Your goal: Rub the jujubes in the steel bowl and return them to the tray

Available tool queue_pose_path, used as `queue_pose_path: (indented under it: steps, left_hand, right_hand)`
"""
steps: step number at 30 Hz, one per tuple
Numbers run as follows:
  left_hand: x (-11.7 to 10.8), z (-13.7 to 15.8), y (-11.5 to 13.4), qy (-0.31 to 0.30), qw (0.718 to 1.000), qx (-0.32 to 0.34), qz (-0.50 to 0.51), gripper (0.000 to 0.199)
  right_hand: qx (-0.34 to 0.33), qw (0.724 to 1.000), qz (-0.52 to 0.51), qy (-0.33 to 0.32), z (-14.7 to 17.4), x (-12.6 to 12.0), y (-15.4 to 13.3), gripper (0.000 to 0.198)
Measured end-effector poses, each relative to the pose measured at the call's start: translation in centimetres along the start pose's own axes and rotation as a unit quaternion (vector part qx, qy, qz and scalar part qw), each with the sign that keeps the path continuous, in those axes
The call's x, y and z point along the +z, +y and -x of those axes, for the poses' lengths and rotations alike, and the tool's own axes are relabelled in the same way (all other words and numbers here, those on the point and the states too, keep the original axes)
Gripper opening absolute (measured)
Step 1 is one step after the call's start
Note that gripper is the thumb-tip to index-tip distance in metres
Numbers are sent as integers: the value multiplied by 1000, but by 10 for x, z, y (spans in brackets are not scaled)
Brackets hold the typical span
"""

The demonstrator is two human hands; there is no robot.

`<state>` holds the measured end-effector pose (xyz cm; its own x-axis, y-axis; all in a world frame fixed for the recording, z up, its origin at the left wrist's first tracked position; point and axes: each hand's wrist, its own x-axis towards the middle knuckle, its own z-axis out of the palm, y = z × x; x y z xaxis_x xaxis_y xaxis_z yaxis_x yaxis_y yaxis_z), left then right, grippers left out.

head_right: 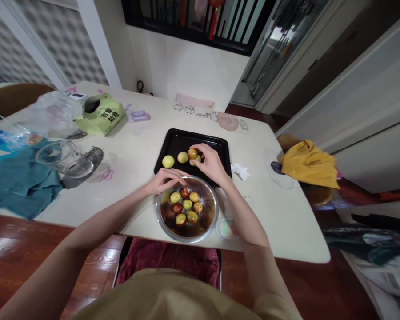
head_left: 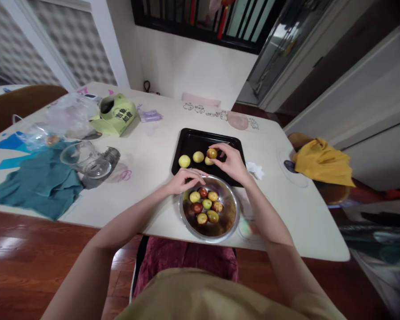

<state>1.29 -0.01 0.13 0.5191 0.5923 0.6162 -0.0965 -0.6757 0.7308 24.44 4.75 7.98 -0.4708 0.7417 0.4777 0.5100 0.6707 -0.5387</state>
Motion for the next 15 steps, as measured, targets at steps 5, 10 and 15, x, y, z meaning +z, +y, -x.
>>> queue_pose_path:
  steps: [5,10,15]
  left_hand:
    - [-2,1,-2,-5,1000,7,-6,35]
    - [-3,0,-3,-5,1000,-2,6,39]
    - [-4,-1,-1,-2,1000,-10,5,42]
  right_hand:
    - [-1,999,13,-52,65,-19,-48,27]
    - [67,995,27,-67,124,-22,-67,31]
    - [70,994,53,-69,159,-14,-75,30]
